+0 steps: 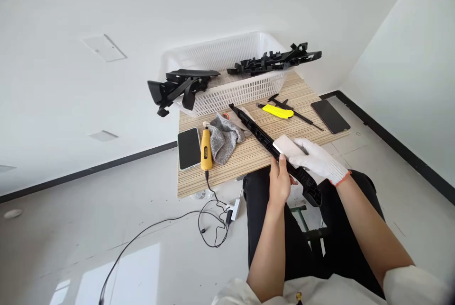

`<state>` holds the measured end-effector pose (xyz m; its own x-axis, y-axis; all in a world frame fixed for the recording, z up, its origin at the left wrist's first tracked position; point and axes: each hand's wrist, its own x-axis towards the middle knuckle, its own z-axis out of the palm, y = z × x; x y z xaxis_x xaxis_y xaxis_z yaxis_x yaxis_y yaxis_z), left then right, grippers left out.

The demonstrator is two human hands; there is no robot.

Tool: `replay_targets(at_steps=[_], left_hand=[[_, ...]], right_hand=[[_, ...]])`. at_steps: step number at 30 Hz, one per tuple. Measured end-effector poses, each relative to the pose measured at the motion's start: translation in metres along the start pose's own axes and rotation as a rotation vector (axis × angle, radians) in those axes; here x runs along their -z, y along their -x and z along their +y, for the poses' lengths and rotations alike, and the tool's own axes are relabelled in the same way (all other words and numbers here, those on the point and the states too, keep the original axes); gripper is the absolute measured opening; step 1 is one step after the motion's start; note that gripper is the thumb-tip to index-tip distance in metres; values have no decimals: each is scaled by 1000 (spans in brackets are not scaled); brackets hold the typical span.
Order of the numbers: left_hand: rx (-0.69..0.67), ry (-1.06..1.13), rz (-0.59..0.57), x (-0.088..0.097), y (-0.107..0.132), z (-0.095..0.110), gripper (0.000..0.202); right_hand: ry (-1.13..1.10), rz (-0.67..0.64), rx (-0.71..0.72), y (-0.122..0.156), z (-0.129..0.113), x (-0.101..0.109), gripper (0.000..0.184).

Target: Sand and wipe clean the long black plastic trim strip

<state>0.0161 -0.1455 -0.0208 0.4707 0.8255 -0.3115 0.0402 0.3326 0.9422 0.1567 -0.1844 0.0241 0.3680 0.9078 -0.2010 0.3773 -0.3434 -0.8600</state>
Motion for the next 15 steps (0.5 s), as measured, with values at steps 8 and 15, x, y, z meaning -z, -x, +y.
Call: replay_targets(at_steps=[8,15], left_hand=[[-13,-13,63,3,-7,4,44],[-38,-47,123,-2,-7,2,44]], right_hand=[[619,7,107,4,-1,-9,110],[371,-156,232,-3,12,29,59]])
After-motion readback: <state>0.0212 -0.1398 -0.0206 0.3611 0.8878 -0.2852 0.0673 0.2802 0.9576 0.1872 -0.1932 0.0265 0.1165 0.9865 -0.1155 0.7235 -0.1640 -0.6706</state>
